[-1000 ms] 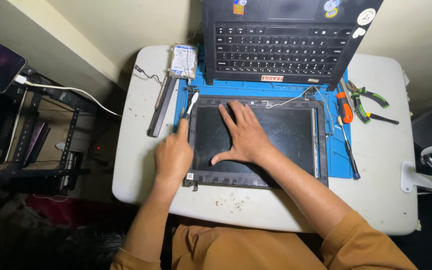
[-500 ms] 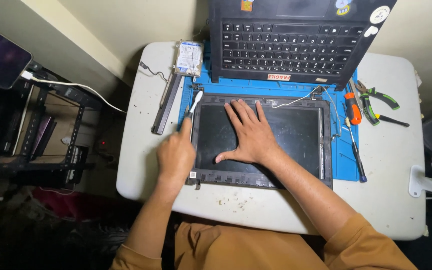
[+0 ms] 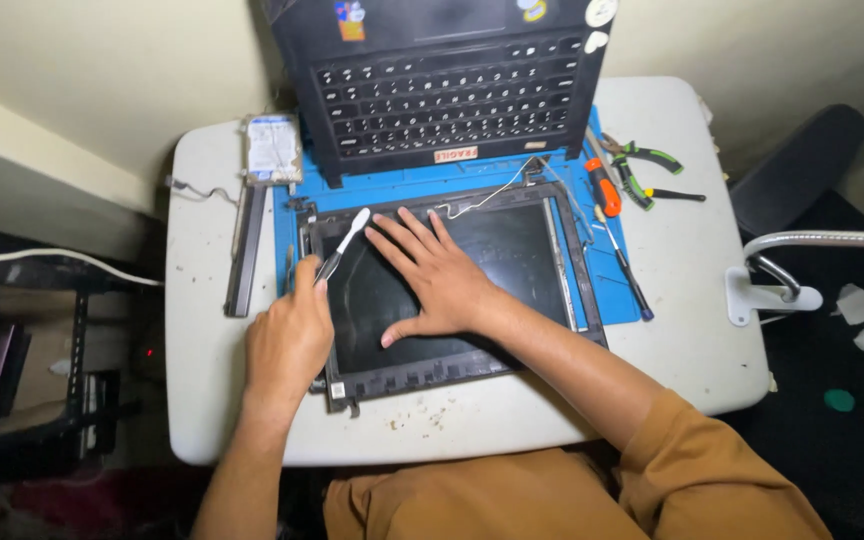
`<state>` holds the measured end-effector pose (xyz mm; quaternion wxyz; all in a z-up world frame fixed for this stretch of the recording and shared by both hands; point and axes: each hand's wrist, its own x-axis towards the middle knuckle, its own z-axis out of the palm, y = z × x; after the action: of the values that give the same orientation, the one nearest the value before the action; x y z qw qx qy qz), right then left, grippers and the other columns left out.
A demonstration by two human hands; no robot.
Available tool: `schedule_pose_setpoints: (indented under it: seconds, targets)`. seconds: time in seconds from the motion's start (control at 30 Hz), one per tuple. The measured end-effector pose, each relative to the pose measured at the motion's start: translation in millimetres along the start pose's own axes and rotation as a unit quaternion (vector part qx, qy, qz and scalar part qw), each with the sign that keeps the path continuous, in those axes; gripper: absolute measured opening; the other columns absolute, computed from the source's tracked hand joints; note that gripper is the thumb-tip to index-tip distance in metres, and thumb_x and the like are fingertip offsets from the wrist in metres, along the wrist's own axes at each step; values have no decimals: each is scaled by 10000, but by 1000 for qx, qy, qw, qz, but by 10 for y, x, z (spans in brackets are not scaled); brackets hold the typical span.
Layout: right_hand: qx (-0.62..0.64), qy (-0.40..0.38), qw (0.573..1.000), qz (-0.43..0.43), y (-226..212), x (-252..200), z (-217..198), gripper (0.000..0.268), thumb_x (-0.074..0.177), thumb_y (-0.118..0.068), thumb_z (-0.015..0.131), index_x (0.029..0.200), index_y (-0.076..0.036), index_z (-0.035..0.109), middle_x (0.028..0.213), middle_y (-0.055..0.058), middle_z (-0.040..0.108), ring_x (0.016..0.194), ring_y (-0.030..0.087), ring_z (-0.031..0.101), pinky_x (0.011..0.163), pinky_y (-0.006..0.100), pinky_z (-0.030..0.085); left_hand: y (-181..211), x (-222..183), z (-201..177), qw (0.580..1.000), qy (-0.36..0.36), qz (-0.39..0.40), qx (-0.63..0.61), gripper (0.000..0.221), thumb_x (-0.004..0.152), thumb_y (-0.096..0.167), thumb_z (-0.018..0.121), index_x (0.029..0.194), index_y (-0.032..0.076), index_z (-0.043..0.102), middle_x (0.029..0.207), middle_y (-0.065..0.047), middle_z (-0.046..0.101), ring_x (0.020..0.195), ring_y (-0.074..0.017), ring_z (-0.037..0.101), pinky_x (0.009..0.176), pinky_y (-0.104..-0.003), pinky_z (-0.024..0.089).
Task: Routing internal display cables and positioning the LCD panel to reattach the screen bezel.
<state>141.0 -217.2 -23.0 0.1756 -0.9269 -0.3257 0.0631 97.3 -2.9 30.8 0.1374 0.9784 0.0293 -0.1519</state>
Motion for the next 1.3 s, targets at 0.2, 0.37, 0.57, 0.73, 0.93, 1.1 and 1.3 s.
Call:
schedule_pose_setpoints:
  seconds: [0.2,0.37,0.57,0.73,0.93,1.1,1.3]
  targets:
    - [-56,114,979,157,399,-563,-118,1242,741,-830,687,1519,89,382,1542,310,375,1483,494,303,1238,606,203,-162,371,250,959,160,205,116,274,1103,295,393,1137,178,638,852,-88,691,729,-349,749,652,-490,609]
    - [-42,110,977,177,507,-708,1,1158,820,-802,617,1564,45,351,1569,250,368,1502,441,293,1241,622,141,-102,756,504,935,213,240,149,242,1080,332,434,1066,197,635,782,-48,626,667,-305,720,592,-468,602]
    - [-44,117,976,177,510,-719,6,1116,847,-794,592,1564,31,368,1567,232,394,1499,423,312,1238,622,134,224,1019,549,943,150,266,128,248,1048,326,395,1050,215,617,749,-74,642,663,-374,728,625,-536,595]
    - [-54,104,975,189,484,-708,-19,1124,844,-801,581,1580,17,348,1581,212,381,1517,401,294,1241,630,114,387,1043,528,940,133,290,122,238,1029,228,409,1061,190,642,712,-79,663,640,-362,733,609,-516,594]
    - [-41,96,975,198,487,-684,-59,1117,862,-804,560,1584,19,337,1579,218,377,1525,400,278,1235,642,100,-399,763,28,968,72,167,174,274,1074,321,375,1073,191,616,752,-116,682,704,-431,738,688,-562,584]
    - [-41,91,976,194,482,-687,-26,1114,865,-801,558,1585,19,332,1580,226,370,1525,410,270,1233,646,90,-80,813,183,973,36,177,145,277,1052,330,364,1054,178,596,775,-143,709,727,-465,738,713,-588,578]
    - [-36,87,975,203,475,-704,-38,1113,858,-799,559,1591,4,325,1585,206,368,1534,386,261,1244,641,75,268,967,566,964,88,229,103,263,1038,262,384,1104,181,626,733,-133,692,694,-444,740,676,-573,582]
